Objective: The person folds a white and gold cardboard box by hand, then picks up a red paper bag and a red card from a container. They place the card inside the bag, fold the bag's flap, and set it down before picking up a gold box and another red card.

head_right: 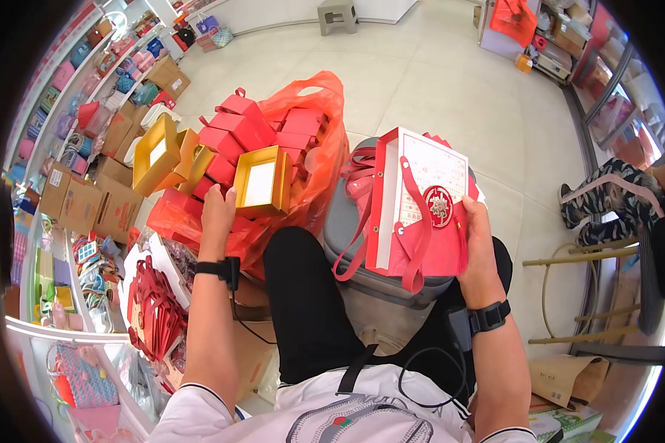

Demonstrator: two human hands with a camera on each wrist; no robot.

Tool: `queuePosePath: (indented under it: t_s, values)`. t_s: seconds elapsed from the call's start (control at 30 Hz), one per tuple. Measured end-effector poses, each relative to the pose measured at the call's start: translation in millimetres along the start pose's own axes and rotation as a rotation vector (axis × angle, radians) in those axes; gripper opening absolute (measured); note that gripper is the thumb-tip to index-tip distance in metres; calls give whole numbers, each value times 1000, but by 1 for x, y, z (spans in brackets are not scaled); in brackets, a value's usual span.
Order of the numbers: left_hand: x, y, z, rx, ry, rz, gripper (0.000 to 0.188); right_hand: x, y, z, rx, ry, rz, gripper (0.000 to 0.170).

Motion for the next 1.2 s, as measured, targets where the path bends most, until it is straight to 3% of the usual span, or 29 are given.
queuePosePath:
  t_s: [0.07, 0.2, 0.23, 0.3, 0.4, 0.5, 0.57, 0.67, 0.8, 0.93, 1.13, 1.2]
  values:
    - [13, -12, 13, -113, -29, 218, 57, 3, 5, 0, 35, -12, -35, 53]
    - [58, -37, 47, -136, -25, 380, 50, 6, 12, 1, 26, -20, -19, 52]
    - [58, -41, 45, -159, -14, 381, 46, 5, 12, 1, 25, -30, -17, 52]
    - [46, -31, 28, -217, 10, 189, 42, 1, 11, 1, 32, -53, -8, 52]
    - [19, -21, 12, -105, 269, 103, 32, -3, 11, 3, 3, -18, -45, 53]
    - [-1, 6, -12, -200, 835, 220, 26, -3, 10, 3, -3, 6, -68, 53]
    - [-36, 37, -57, -244, 1296, 336, 30, -2, 9, 0, -2, 7, -71, 53]
    - [-69, 68, -102, -174, 1397, 420, 41, 2, 12, -1, -20, 6, -75, 52]
    - [-73, 91, -140, -117, 1369, 299, 54, 5, 12, -3, -32, 18, -61, 52]
    - [-74, 109, -168, 32, 1147, 184, 61, -6, 9, -9, -59, 4, -21, 54]
    - [-78, 132, -174, 183, 902, 180, 60, -10, 16, -3, -58, 31, -62, 55]
    - [-70, 134, -169, 153, 951, 247, 60, -13, 14, -5, -66, 20, -89, 51]
Point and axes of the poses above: each hand's wrist, its own y-axis away from the middle knuckle, its own x-axis out of the palm, z = x × y, the point moved 1 cm from there along -y, towards the middle knuckle, and after that the axes turned 8 degrees about -y, right-handed, at the moved point
